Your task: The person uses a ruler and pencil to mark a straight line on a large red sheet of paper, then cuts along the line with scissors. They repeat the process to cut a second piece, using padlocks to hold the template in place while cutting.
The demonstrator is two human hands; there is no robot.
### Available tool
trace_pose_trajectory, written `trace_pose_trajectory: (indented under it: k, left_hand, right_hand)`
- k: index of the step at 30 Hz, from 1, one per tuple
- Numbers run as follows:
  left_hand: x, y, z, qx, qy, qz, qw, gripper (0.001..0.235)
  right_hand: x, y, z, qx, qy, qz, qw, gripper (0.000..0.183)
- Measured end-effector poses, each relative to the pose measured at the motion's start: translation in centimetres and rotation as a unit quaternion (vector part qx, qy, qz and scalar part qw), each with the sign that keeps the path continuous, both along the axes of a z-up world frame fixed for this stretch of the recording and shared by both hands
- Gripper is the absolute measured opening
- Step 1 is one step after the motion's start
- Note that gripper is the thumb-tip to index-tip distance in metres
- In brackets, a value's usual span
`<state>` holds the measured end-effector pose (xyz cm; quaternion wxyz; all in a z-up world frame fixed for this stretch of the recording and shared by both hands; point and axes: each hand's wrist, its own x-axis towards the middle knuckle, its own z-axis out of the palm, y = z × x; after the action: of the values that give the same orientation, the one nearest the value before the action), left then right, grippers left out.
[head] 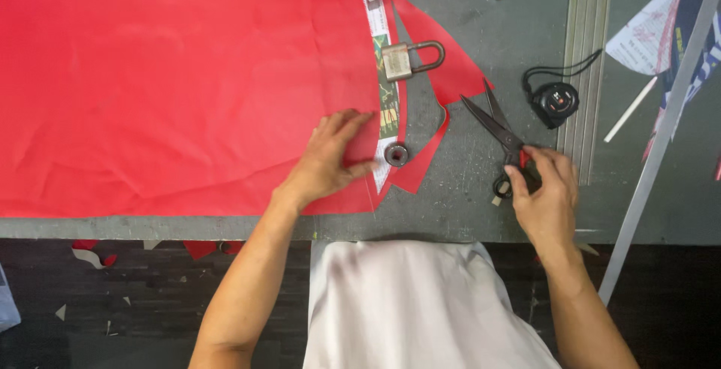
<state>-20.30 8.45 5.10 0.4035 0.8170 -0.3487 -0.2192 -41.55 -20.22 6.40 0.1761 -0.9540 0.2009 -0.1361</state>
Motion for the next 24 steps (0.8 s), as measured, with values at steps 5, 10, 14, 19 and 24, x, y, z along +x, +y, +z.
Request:
trace_pose_trajectory:
  k: [5, 10, 14, 19, 24]
  left_hand:
    - [0.5, 1.0, -1.1, -0.031, 0.01, 0.087, 0.996, 0.054]
    - [5.7, -2.6, -4.0, -0.095, -0.089, 0.143, 0.981, 0.045]
    - [11.4, -7.0, -6.3, -0.218, -0.131, 0.156, 0.955, 0.083]
    - [16.7, -9.6, -6.4, -0.159, -0.084, 0.113, 0.977, 0.11]
    - [18.8, -10.0, -5.9, -0.143, -0.153, 0.064, 0.976, 0.084]
  right_hand:
    - [-2.6, 0.4, -2.0, -0.019, 0.009, -0.027, 0.999, 0.047]
    - [-2.7, 0.1, -2.2, 0.043, 0.045, -0.04, 0.997, 0.053]
    - [-2.4, -0.1, -2.4, 0.037, 0.054, -0.042, 0.997, 0.05]
    - [-1.2, -0.4, -1.9, 0.103, 0.088, -0.092, 0.986, 0.066]
    - [-1.2, 1.2, 0.0, 0.175, 0.102, -0.162, 0.966, 0.074]
